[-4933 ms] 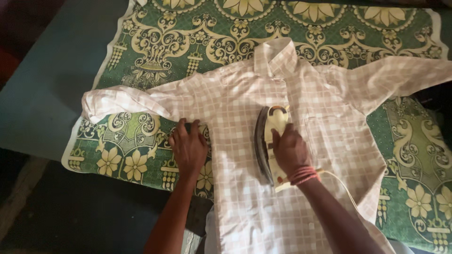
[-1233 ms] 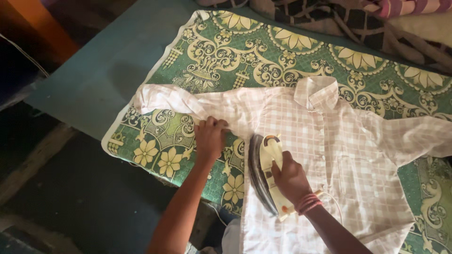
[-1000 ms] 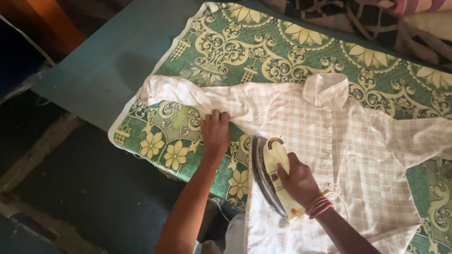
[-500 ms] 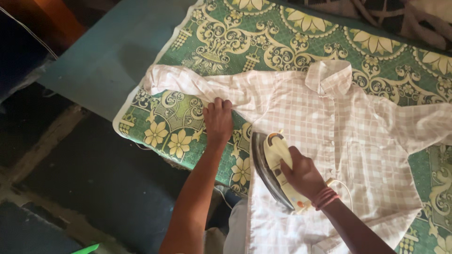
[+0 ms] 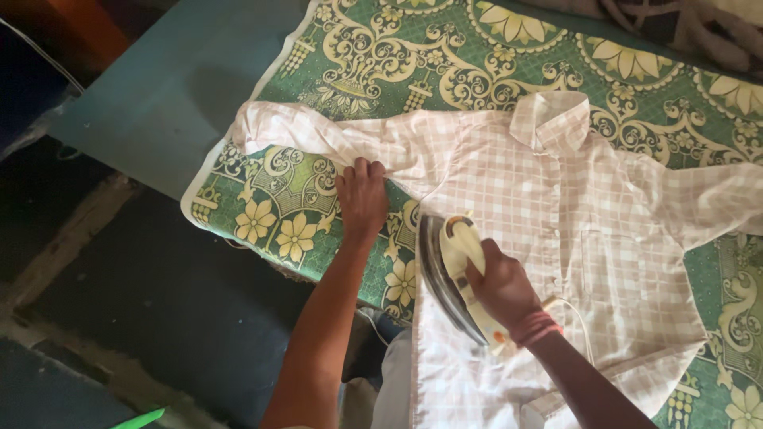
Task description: The person lays a checkered shirt flat on a patterned ironing board, smooths the fabric, and uses a steam iron to press the shirt. The person irons the body and sleeves, adjusting the shirt as needed.
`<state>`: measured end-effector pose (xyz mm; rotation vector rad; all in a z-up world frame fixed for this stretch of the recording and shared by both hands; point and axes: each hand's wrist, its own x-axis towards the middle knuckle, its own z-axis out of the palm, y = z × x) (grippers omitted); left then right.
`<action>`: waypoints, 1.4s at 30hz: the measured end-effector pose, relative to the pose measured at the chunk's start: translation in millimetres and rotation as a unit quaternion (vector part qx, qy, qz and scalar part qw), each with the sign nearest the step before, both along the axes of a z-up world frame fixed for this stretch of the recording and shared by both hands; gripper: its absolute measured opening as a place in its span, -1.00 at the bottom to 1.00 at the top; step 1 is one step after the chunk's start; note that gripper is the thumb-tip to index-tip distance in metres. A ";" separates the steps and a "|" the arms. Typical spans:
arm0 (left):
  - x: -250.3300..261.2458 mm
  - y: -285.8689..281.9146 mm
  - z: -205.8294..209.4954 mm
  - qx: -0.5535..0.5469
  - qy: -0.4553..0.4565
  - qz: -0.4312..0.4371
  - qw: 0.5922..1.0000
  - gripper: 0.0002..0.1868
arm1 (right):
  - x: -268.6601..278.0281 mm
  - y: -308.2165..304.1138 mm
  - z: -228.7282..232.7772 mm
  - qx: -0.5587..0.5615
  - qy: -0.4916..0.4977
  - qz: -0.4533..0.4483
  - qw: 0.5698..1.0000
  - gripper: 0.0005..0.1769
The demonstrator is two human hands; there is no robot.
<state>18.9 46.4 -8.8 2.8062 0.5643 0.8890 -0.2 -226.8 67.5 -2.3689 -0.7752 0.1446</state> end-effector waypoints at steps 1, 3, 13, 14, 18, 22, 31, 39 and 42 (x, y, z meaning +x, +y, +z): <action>0.1 -0.1 0.7 0.003 0.006 0.004 1.000 -0.91 | 5.4 6.4 -3.8 -0.002 -0.017 -0.008 1.000 -0.76; -0.7 1.0 2.3 -0.012 -0.009 -0.010 1.000 -0.90 | 12.5 12.0 -9.1 -0.013 -0.040 -0.029 0.999 -0.74; -3.3 -0.2 1.3 -0.014 -0.041 -0.023 0.999 -0.90 | -25.0 10.7 -26.0 0.018 -0.030 -0.193 0.981 -0.69; -3.9 0.2 0.8 -0.015 -0.045 -0.026 0.999 -0.91 | -24.4 10.8 -28.6 0.033 -0.041 -0.197 0.979 -0.66; -4.6 1.0 2.0 -0.020 -0.043 -0.032 0.998 -0.88 | -1.1 10.4 -46.2 0.032 -0.041 -0.235 0.971 -0.57; -3.4 1.8 3.4 -0.031 -0.017 -0.026 0.999 -0.86 | 57.3 3.4 -76.2 0.038 -0.063 -0.258 0.963 -0.55; -0.5 2.4 1.8 -0.029 0.018 -0.016 0.999 -0.85 | 200.3 -30.8 -81.9 -0.044 -0.108 -0.242 0.963 -0.51; 0.4 3.3 3.4 -0.026 0.027 -0.019 0.999 -0.85 | 158.5 -42.1 -72.7 -0.024 -0.100 -0.217 0.971 -0.57; -1.0 2.9 1.1 -0.027 0.014 -0.023 0.999 -0.86 | 116.9 -52.0 -62.6 -0.030 -0.094 -0.209 0.973 -0.58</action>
